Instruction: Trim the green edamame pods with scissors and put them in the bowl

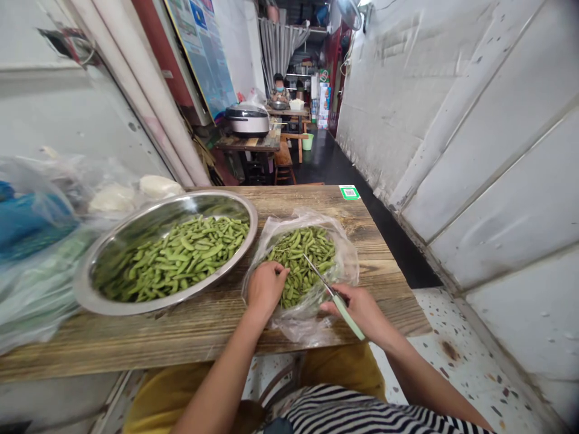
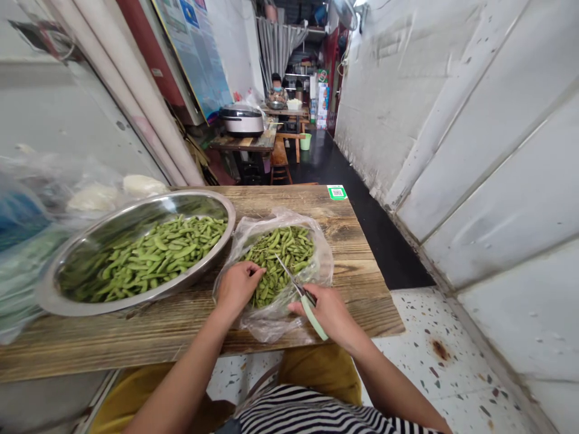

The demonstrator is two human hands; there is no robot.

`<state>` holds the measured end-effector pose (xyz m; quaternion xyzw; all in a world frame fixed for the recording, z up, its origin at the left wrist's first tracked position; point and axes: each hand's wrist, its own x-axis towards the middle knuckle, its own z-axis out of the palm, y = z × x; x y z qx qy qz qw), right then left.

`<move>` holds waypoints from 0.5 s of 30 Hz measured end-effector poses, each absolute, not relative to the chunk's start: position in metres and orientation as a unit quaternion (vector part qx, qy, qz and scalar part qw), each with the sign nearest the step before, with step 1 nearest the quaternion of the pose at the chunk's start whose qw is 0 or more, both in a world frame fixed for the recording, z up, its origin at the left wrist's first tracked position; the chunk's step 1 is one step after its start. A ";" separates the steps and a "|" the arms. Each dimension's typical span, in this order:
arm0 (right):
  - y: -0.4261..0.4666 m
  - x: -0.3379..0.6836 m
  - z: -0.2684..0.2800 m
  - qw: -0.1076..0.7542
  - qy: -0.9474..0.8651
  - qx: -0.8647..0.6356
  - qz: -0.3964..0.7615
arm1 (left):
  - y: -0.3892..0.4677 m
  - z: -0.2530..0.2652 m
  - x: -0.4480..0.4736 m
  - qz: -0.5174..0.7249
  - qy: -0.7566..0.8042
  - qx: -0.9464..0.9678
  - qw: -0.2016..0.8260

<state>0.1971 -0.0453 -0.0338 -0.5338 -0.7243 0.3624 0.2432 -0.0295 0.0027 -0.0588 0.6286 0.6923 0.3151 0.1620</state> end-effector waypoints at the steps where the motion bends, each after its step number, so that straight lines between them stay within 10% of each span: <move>1: -0.046 0.197 -0.034 0.243 -0.724 -0.534 0.362 | 0.004 -0.060 -0.029 0.302 0.700 0.633 0.134; 15: -0.044 0.196 -0.024 0.230 -0.727 -0.534 0.367 | 0.022 -0.051 -0.031 0.329 0.642 0.686 0.098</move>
